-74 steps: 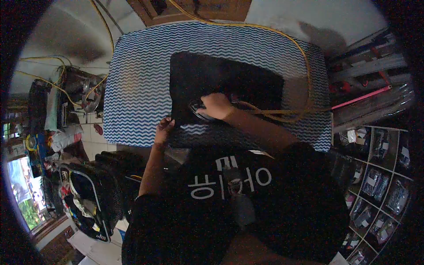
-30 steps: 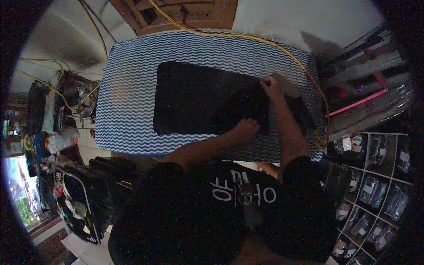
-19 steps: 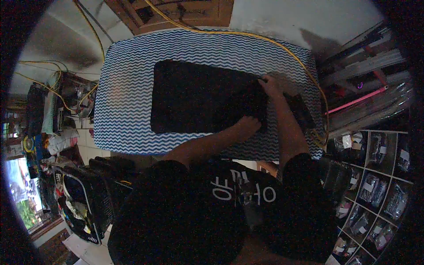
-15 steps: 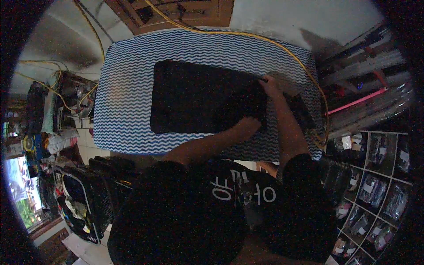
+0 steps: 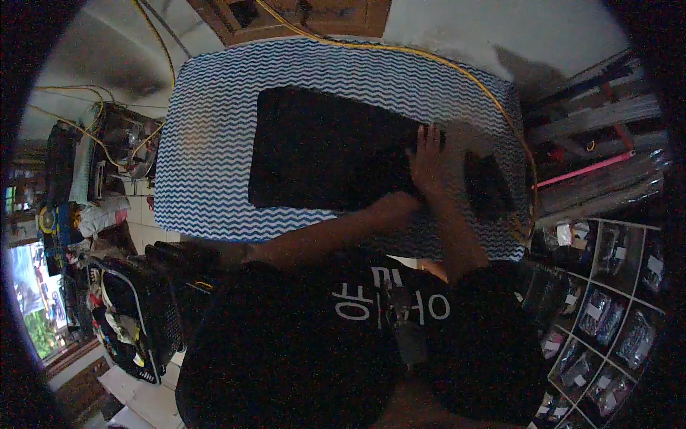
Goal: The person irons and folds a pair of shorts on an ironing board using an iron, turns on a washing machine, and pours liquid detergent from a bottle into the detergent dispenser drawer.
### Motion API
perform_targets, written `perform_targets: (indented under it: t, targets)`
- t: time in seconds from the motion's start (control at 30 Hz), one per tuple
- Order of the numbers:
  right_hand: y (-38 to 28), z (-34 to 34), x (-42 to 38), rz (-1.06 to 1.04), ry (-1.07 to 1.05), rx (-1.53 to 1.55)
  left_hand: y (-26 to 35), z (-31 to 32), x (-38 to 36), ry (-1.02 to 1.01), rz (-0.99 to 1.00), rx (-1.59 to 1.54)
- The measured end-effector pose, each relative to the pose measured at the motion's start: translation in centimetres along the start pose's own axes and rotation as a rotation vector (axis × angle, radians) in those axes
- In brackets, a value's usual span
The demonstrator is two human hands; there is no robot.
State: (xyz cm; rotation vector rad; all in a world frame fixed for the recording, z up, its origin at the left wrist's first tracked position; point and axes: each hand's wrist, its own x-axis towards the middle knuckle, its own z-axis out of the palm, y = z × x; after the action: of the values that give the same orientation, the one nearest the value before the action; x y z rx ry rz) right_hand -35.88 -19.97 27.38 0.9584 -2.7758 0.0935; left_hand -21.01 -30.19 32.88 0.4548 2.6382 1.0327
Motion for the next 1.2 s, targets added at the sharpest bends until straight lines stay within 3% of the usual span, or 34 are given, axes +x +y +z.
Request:
perform_targets:
  t: [0.03,0.1,0.2,0.23,0.3,0.37,0.47,0.53,0.57,0.63,0.7,0.73,0.77,0.8,0.83,0.9,0.97,1.03,1.1,1.13,1.2]
  targets:
    - [0.2,2.2,-1.6,0.016,0.044,0.046,-0.5,-0.6,-0.9,-0.007,-0.025,0.014]
    - [-0.4,-0.7,-1.2,0.104,-0.115,0.093,-5.3,1.3,-1.9,-0.099,-0.132,0.112]
    - [0.4,-1.4,-2.5,0.199,-0.107,0.156,-9.4,1.6,-8.6,0.251,-0.106,0.358]
    - [1.4,-0.8,-2.6,0.216,-0.051,0.174,-9.0,1.5,-9.7,0.286,-0.160,0.419]
    - [3.5,1.9,-6.6,0.368,-0.125,0.549,-9.3,2.3,-11.3,0.359,-0.263,0.473]
    - [4.5,3.7,-10.2,0.468,-0.216,0.726,-10.6,4.2,-11.8,0.396,-0.312,0.544]
    - [5.5,6.9,-12.5,0.492,-0.280,0.469,-10.9,5.4,-12.3,0.409,-0.309,0.654]
    - [4.4,2.9,-9.8,0.561,-0.347,0.465,-9.7,4.6,-12.4,0.468,-0.292,0.569]
    - [2.8,-0.4,-7.3,0.572,-0.347,0.528,-9.4,4.2,-12.4,0.402,-0.326,0.555]
    - [-2.4,-5.4,-2.3,0.448,-0.227,0.711,-8.7,3.6,-12.7,0.263,-0.396,0.518]
    - [-9.9,-8.5,1.4,0.162,-0.013,0.853,-10.4,5.0,-12.5,0.380,-0.378,0.500]
    - [-13.3,-9.7,2.9,-0.013,-0.058,1.025,-11.3,5.7,-12.2,0.441,-0.369,0.490]
    - [-16.5,-11.4,3.8,-0.137,-0.186,1.194,-11.8,6.1,-12.0,0.342,-0.457,0.433]
    - [-18.9,-13.7,4.8,-0.431,-0.265,1.446,-12.1,6.5,-12.0,0.241,-0.545,0.373]
    - [-20.2,-13.7,5.7,-0.456,-0.232,1.400,-11.9,6.3,-12.2,0.138,-0.631,0.312]
    - [-21.8,-13.1,8.8,-0.501,-0.166,1.306,-10.5,5.2,-12.7,0.408,-0.739,0.018]
    - [-21.6,-7.0,12.3,-0.398,-0.061,0.919,-10.7,5.3,-13.2,0.641,-0.716,-0.183]
    - [-20.8,-3.6,14.2,-0.352,-0.148,0.626,-12.7,7.0,-13.6,0.831,-0.572,-0.274]
    - [-19.9,0.4,14.9,-0.320,-0.237,0.501,-10.6,4.6,-14.1,0.883,-0.615,-0.659]
    - [-19.3,0.0,15.0,-0.332,-0.321,0.372,-8.8,2.9,-14.4,0.900,-0.629,-0.854]
    - [-17.9,-2.2,14.7,-0.348,-0.480,0.109,-5.5,-1.4,-16.5,0.832,-0.654,-0.923]
